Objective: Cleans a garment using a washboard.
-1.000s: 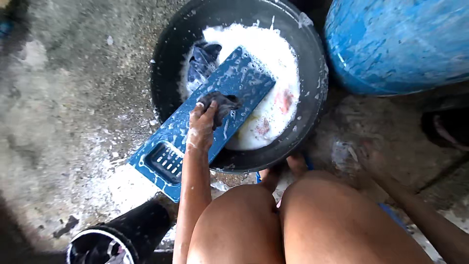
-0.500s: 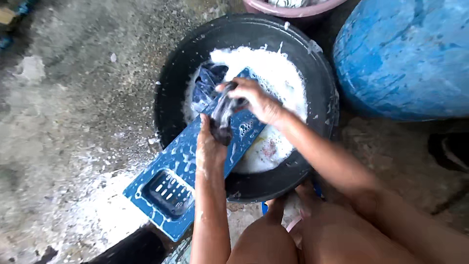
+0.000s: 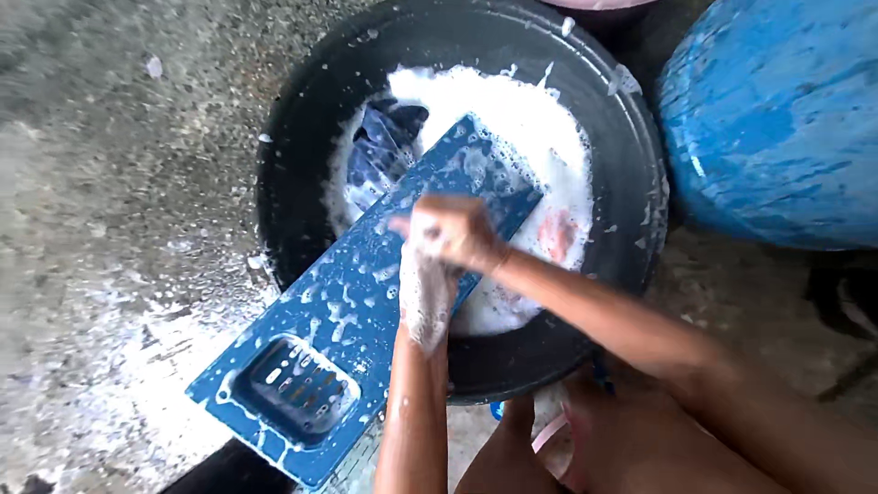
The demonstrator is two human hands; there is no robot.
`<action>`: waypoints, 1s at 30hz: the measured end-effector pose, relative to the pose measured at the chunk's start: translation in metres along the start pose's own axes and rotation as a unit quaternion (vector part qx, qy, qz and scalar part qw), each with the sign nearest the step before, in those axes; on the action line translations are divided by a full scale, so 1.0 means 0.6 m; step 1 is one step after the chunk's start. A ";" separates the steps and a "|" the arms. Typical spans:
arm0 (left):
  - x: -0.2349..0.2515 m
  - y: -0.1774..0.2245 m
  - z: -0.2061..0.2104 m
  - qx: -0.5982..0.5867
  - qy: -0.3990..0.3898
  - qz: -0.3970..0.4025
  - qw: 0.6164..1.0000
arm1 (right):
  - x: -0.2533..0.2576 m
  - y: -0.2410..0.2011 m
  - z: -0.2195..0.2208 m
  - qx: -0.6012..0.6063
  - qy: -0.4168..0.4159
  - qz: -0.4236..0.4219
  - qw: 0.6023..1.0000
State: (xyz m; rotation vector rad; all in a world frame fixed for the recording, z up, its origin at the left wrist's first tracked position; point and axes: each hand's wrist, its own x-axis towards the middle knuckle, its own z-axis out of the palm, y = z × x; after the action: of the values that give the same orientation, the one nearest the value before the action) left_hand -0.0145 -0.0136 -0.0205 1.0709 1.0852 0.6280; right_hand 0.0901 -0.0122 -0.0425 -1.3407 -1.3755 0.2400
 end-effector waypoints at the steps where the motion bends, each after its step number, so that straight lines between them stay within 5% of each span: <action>1: -0.001 0.033 0.020 -0.006 0.047 -0.031 0.998 | 0.018 0.049 -0.019 -0.023 -0.017 0.046 0.999; 6: -0.013 -0.004 -0.039 0.333 0.040 0.100 0.937 | 0.078 0.229 -0.157 -0.200 -0.126 0.254 0.938; 12: -0.025 -0.040 -0.035 0.504 0.097 0.141 0.846 | -0.014 0.241 -0.158 -0.390 -0.174 0.419 0.801; 17: 0.030 -0.036 -0.029 0.605 0.085 0.177 0.772 | 0.026 0.172 -0.141 -0.292 -0.114 0.515 0.798; 20: -0.027 -0.046 -0.044 0.567 0.137 0.167 0.795 | 0.048 0.069 -0.105 -0.212 -0.067 0.457 0.862; 23: -0.088 -0.074 -0.078 0.588 0.224 0.180 0.756 | -0.032 -0.047 -0.005 -0.154 -0.156 0.210 0.953; 25: -0.108 -0.081 -0.093 0.610 0.259 0.156 0.733 | -0.105 -0.036 0.051 -0.149 -0.194 0.032 0.969; 26: -0.110 -0.081 -0.094 0.616 0.265 0.140 0.729 | -0.111 -0.004 0.052 -0.168 -0.198 0.006 0.966; 30: -0.108 -0.077 -0.088 0.618 0.267 0.104 0.732 | 0.000 0.118 -0.021 -0.312 -0.203 0.225 0.901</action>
State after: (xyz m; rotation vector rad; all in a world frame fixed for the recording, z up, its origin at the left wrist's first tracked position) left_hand -0.0914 -0.0658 -0.0418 2.2747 2.0131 0.3165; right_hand 0.1389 0.0044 -0.0922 -2.2506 -1.5332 0.4294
